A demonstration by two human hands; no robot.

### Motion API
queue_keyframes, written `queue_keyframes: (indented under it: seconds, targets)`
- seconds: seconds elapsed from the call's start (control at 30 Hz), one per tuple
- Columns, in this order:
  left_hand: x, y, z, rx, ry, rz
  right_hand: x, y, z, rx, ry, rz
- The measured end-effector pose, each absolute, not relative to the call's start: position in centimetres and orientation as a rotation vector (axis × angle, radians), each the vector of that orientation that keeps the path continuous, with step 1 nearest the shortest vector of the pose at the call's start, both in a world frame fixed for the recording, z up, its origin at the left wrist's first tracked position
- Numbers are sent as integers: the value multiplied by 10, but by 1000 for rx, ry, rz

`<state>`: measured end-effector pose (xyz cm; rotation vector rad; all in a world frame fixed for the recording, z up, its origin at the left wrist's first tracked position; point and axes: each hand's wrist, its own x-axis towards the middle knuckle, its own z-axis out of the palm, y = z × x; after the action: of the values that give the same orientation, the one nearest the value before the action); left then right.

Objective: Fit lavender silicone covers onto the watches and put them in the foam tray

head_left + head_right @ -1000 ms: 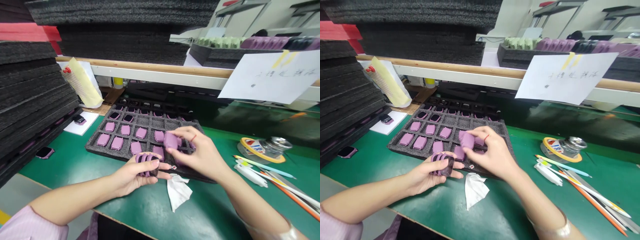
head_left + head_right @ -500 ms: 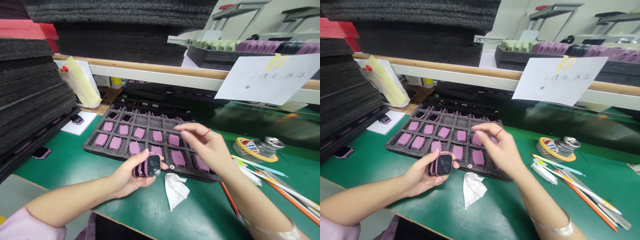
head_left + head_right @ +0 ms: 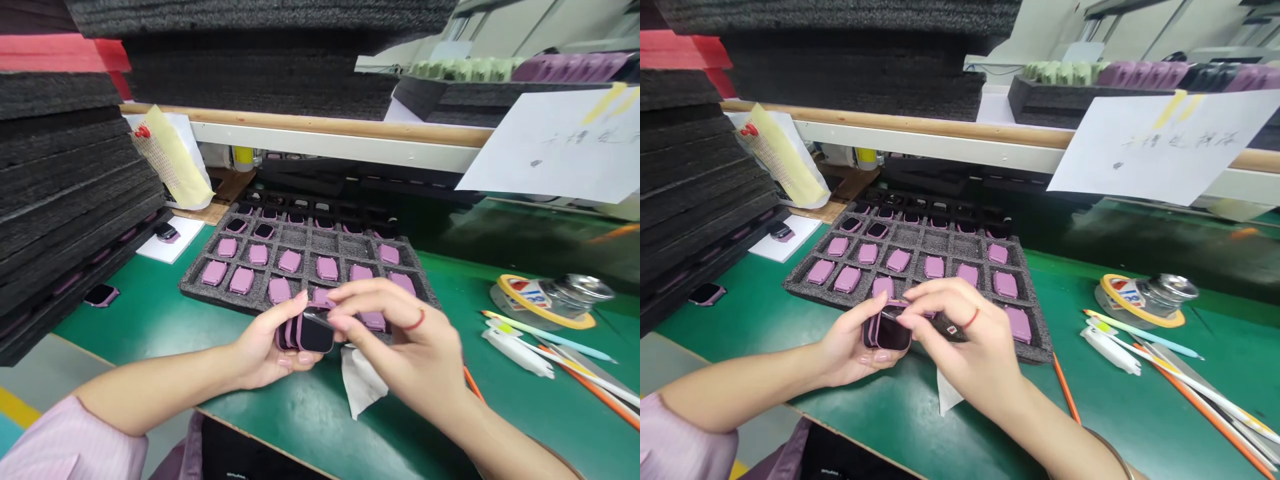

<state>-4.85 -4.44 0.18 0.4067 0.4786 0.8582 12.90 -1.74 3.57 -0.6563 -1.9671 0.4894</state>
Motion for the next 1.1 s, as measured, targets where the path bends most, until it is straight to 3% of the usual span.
queue_keyframes:
  seconds: [0.17,0.3,0.43,0.7,1.1]
  targets:
    - [-52,-45,5,420,410,847,134,-16,39,-718,-1469,829]
    - [-52,-44,8,410,386,839,138,-10,37,-715,-1318,912]
    - [-52,-44,8,414,404,827,144,-6,37,-752,-1411,838]
    - [-53,-44,7,409,399,822,156,-10,38,-764,-1756,277]
    - [-52,-45,9,435,463,787,159,-30,28,-325,-2294,331]
